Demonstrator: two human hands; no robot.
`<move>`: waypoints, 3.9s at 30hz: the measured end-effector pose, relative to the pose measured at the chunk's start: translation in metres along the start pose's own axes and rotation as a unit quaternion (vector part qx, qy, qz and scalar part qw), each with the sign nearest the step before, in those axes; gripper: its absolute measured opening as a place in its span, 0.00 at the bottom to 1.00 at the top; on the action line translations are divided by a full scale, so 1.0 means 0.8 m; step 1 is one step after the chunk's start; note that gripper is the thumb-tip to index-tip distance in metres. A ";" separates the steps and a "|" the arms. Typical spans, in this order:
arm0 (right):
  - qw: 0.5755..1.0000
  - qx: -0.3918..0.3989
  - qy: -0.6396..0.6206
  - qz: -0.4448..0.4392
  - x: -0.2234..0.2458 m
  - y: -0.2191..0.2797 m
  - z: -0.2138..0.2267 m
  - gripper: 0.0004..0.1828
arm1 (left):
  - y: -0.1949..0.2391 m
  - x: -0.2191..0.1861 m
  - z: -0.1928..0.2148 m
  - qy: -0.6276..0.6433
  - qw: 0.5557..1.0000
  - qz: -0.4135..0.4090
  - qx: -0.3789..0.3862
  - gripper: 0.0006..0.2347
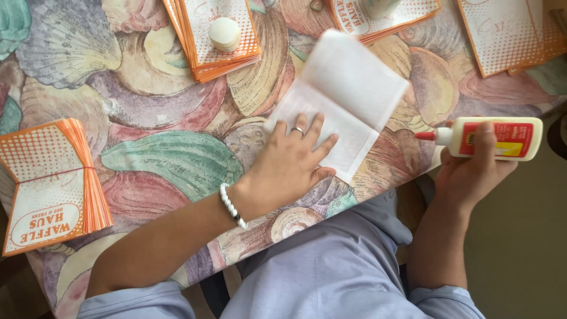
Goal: Folding paper bags and applying glue to the edges to seal them.
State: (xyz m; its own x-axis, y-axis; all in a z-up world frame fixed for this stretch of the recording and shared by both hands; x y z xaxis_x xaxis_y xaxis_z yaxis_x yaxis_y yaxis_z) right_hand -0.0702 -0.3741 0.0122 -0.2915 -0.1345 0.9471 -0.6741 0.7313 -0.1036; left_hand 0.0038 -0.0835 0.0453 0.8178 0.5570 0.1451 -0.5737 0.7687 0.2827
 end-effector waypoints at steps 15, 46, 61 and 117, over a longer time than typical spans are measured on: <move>0.990 0.099 0.102 0.008 0.009 0.046 -0.010 0.16 | -0.015 -0.022 0.042 0.123 0.977 -0.041 -0.167 0.17; 0.907 0.308 0.215 0.188 -0.006 0.148 -0.112 0.15 | 0.026 0.016 -0.023 0.184 0.952 -0.160 -0.187 0.19; 0.946 0.162 0.264 0.095 0.008 0.132 -0.089 0.12 | 0.024 0.016 -0.025 0.162 0.958 -0.138 -0.193 0.18; 0.970 0.042 0.233 0.056 0.003 0.048 -0.010 0.16 | 0.022 0.021 -0.016 0.197 0.953 -0.149 -0.174 0.19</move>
State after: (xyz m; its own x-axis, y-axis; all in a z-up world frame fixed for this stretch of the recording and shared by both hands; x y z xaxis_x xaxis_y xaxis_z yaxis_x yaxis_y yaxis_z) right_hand -0.0917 -0.3411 0.0131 -0.0409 0.2725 0.9613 -0.7145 0.6646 -0.2188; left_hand 0.0068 -0.0564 0.0405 0.9059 0.3191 -0.2785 -0.3546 0.9310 -0.0867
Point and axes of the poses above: each hand's wrist, its own y-axis away from the middle knuckle, its own z-axis out of the back of the hand, x = y × z, the point moved 8 cm from there along -y, towards the middle knuckle, and after that the axes turned 14 degrees about x, right-handed, at the moved point
